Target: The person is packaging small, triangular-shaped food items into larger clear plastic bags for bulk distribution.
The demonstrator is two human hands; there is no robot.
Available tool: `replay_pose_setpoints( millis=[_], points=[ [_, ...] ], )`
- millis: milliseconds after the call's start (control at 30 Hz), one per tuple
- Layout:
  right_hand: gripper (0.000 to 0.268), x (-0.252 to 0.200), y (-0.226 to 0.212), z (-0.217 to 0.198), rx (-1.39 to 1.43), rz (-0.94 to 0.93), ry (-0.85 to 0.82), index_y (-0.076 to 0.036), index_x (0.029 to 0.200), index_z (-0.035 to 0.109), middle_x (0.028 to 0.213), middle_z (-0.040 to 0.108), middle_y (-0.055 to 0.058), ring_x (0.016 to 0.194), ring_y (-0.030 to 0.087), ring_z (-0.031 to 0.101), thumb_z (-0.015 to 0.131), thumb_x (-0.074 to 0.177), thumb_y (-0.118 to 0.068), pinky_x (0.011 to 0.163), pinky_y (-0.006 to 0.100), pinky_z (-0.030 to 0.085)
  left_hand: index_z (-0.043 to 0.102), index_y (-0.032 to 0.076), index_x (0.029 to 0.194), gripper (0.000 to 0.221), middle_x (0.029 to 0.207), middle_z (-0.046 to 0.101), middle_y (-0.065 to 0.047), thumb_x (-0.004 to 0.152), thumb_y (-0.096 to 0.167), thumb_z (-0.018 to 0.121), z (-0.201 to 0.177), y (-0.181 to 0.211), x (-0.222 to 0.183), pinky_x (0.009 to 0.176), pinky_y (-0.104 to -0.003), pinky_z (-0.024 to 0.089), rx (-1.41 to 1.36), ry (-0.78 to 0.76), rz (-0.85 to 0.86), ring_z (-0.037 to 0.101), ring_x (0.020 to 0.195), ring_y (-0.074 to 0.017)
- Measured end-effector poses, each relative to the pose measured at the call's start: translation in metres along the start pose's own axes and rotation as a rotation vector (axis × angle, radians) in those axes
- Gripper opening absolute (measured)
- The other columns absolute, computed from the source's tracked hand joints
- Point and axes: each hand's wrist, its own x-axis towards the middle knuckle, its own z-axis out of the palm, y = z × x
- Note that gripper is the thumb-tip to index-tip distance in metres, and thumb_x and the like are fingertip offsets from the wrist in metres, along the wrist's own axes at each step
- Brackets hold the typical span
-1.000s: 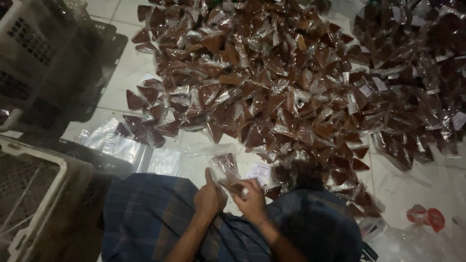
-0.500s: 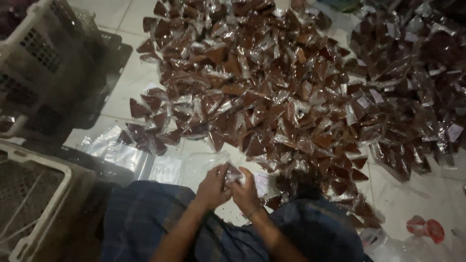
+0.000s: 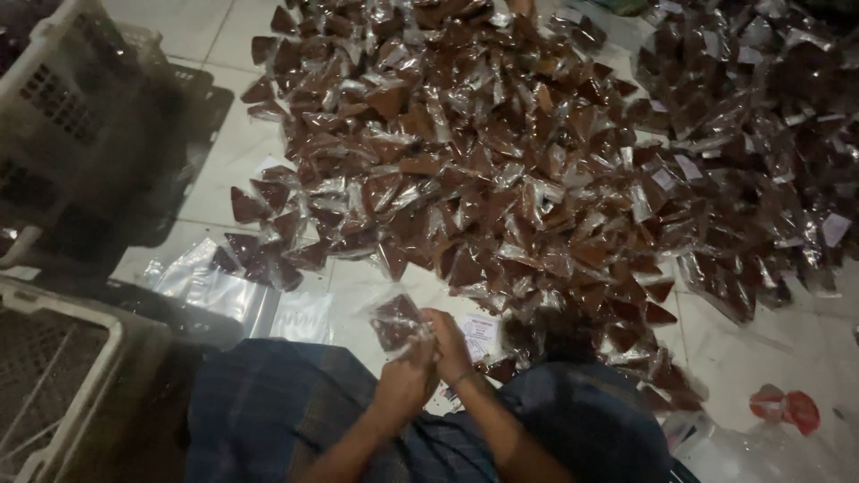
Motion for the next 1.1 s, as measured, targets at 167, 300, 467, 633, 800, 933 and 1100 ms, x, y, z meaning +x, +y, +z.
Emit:
replay_pose_setpoints(
  millis=[167, 300, 467, 633, 800, 933, 1100],
  points=[
    [0.048, 0.011, 0.011, 0.0, -0.252, -0.161, -0.085, -0.011, 0.121, 0.062, 0.104, 0.068, 0.01, 0.094, 0.028, 0.065, 0.065, 0.075, 0.0, 0.081, 0.039, 0.052, 0.07, 0.004, 0.086, 0.03, 0.076, 0.072, -0.018, 0.09, 0.03, 0.056, 0.021, -0.023, -0.003, 0.058, -0.052, 0.052, 0.066, -0.135, -0.404, 0.067, 0.063, -0.0409],
    [0.056, 0.034, -0.051, -0.04, -0.287, 0.449, -0.465, -0.025, 0.151, 0.049, 0.087, 0.062, 0.001, 0.058, 0.009, 0.046, 0.055, 0.099, -0.007, 0.045, 0.02, 0.038, 0.058, 0.006, 0.131, 0.048, 0.083, 0.073, -0.015, 0.085, 0.02, 0.066, -0.012, -0.036, 0.017, 0.059, -0.047, 0.057, 0.126, -0.258, -0.416, 0.07, 0.066, -0.0353],
    [0.076, 0.089, -0.022, -0.069, -0.479, 0.275, 0.244, -0.009, 0.147, 0.048, 0.129, 0.046, 0.016, 0.106, 0.029, 0.057, 0.078, 0.085, -0.041, 0.087, 0.043, 0.055, 0.074, 0.01, 0.108, 0.041, 0.083, 0.075, -0.017, 0.097, 0.041, 0.051, -0.011, -0.04, 0.024, 0.063, -0.049, 0.057, 0.098, -0.062, -0.395, 0.07, 0.067, -0.0399],
    [0.027, 0.092, -0.021, -0.078, -0.449, 0.328, 0.184, -0.016, 0.107, 0.064, 0.116, 0.06, 0.005, 0.098, 0.021, 0.06, 0.074, 0.087, -0.031, 0.083, 0.038, 0.055, 0.061, 0.017, 0.129, 0.046, 0.104, 0.073, -0.011, 0.094, 0.048, 0.058, -0.061, -0.005, 0.033, 0.079, -0.044, 0.058, -0.15, -0.204, -0.573, 0.073, 0.089, -0.0318],
    [0.049, 0.075, -0.012, -0.062, -0.563, 0.2, 0.167, -0.019, 0.129, 0.058, 0.122, 0.071, 0.0, 0.117, 0.024, 0.058, 0.077, 0.084, -0.028, 0.096, 0.044, 0.048, 0.053, 0.01, 0.14, 0.059, 0.126, 0.069, -0.012, 0.087, 0.028, 0.074, -0.033, -0.002, 0.017, 0.088, -0.041, 0.057, -0.337, 0.048, -0.476, 0.071, 0.107, -0.0312],
    [0.065, 0.105, 0.01, -0.056, -0.88, 0.338, 0.104, -0.021, 0.14, 0.052, 0.136, 0.051, 0.014, 0.125, 0.033, 0.048, 0.071, 0.087, -0.053, 0.105, 0.053, 0.041, 0.061, 0.017, 0.131, 0.047, 0.123, 0.071, -0.008, 0.088, 0.033, 0.07, -0.034, -0.002, 0.022, 0.087, -0.041, 0.056, -0.32, -0.02, -0.464, 0.071, 0.103, -0.03],
    [0.032, 0.072, -0.079, -0.071, -0.674, 0.466, 0.12, -0.017, 0.112, 0.064, 0.094, 0.072, -0.001, 0.092, 0.019, 0.065, 0.078, 0.089, -0.035, 0.1, 0.043, 0.04, 0.053, 0.015, 0.142, 0.058, 0.128, 0.07, -0.01, 0.087, 0.022, 0.071, -0.062, 0.006, 0.025, 0.094, -0.041, 0.058, -0.385, -0.087, -0.603, 0.07, 0.114, -0.0288]
  ],
)
